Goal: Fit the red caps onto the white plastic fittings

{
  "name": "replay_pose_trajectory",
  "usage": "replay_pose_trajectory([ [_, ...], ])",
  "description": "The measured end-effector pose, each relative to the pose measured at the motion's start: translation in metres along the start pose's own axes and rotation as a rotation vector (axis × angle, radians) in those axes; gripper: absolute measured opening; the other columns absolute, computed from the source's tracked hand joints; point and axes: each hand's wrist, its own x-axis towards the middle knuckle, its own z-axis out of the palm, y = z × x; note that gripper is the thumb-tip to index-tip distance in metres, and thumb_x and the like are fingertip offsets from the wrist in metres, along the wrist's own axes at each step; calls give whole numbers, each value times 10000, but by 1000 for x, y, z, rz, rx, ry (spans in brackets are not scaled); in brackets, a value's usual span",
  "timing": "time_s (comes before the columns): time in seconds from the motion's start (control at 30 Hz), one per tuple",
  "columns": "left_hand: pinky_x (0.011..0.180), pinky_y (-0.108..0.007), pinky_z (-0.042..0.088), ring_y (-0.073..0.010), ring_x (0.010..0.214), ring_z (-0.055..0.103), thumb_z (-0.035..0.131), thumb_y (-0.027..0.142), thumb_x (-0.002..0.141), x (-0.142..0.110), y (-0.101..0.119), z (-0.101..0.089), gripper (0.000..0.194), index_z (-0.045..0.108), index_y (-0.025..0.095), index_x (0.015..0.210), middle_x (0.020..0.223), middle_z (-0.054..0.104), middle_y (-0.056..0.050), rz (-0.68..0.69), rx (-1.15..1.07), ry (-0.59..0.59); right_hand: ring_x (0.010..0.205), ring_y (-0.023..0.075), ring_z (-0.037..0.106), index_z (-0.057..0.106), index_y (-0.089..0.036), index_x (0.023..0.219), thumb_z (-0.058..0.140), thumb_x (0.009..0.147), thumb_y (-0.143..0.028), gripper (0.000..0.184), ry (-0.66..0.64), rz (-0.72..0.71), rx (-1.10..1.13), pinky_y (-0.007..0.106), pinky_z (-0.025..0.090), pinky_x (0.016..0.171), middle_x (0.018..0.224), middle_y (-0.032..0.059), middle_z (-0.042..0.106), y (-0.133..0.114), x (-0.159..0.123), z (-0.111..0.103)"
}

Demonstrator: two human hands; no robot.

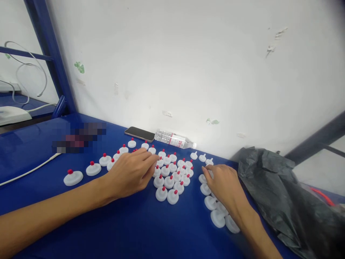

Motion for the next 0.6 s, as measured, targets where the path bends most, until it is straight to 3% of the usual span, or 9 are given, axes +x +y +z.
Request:
replay_pose_trajectory([
  [0.1,621,-324,408,-250,874,543,449,129,956,6,-10,-1,210,619,154,1075,882,666,-79,-90,230,-71,597,261,650,659,-261,762,583,953,-331,217,-22,-31,-26,444,459,654,605,41,671,1,-1,1],
  [0.2,736,-388,435,-272,871,494,457,130,947,7,-19,-2,191,648,131,938,893,637,-120,-115,344,-182,645,286,669,659,-266,808,647,918,-397,172,-13,-45,-12,499,481,712,646,43,695,-1,0,-1],
  [0.37,702,-390,406,-285,853,485,465,164,950,1,-24,3,237,656,135,812,838,602,-127,-149,380,-294,716,326,677,636,-261,797,683,886,-383,158,12,-49,45,643,462,815,714,67,710,-6,-8,2],
  [0.47,697,-389,405,-288,855,491,484,161,940,-2,-25,6,215,675,132,846,857,602,-130,-152,366,-324,794,359,685,639,-247,801,711,854,-336,126,-46,-37,60,701,448,832,778,93,723,-9,-10,3],
  [0.6,713,-395,422,-295,879,503,479,145,940,-2,-25,9,205,671,140,868,897,610,-131,-151,336,-362,838,350,684,647,-222,779,752,815,-297,134,-155,-20,-14,696,460,866,810,103,728,-10,-10,0],
])
